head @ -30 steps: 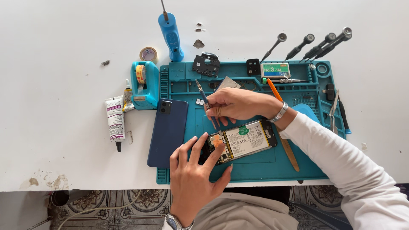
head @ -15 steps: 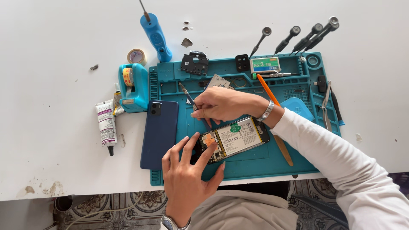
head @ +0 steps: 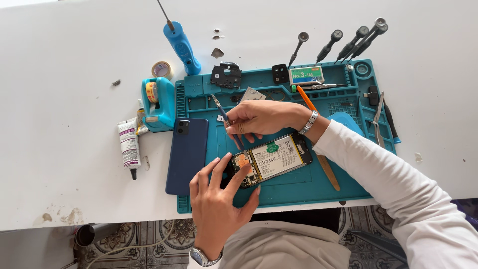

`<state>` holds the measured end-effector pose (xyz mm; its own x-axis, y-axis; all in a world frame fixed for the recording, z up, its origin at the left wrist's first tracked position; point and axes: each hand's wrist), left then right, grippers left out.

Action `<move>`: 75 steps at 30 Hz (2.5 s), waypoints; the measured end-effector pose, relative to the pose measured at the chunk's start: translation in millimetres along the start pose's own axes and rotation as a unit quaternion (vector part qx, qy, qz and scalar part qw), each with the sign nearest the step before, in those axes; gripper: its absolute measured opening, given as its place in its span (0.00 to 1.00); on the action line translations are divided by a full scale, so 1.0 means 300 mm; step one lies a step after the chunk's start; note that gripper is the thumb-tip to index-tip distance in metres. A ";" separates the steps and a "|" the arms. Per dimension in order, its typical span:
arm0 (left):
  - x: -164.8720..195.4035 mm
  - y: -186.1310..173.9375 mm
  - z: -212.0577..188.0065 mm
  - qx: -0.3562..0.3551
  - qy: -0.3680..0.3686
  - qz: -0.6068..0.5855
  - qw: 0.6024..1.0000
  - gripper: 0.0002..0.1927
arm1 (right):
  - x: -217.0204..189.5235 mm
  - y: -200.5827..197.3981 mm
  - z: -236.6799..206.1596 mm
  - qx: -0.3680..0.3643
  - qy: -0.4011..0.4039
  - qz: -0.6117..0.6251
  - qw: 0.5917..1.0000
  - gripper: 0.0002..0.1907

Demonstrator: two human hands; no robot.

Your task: The person pries open a smartphone on a repair mat using a pry tool, works around the battery and removes an internal component, setting it aside. They then use a wipe to clean parts and continue handling small components and the phone housing by hand.

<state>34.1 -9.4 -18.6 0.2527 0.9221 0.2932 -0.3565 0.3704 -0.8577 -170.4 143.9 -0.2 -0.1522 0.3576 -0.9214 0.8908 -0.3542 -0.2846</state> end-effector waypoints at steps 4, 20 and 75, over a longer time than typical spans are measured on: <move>0.005 -0.002 -0.001 0.002 -0.001 0.002 1.000 0.20 | 0.007 0.004 0.002 0.002 0.010 -0.011 1.000 0.17; 0.010 -0.009 -0.008 0.007 0.025 0.011 1.000 0.20 | -0.013 0.004 -0.026 0.057 -0.036 0.046 0.997 0.15; -0.084 -0.077 -0.030 -0.062 -0.010 -0.090 0.994 0.42 | 0.059 0.515 -0.442 0.432 -0.236 -0.042 0.869 0.07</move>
<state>44.0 -42.1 -9.9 0.2836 0.8448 0.4538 -0.1937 0.5140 -0.8357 21.3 210.2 -25.5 -0.5411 0.0914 -0.8360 0.2451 -0.9338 -0.2607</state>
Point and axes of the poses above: each hand's wrist, its own z-axis towards the middle knuckle, its own y-axis out of the palm, x = y × z, and after that the axes turned 6 degrees about z, right-handed
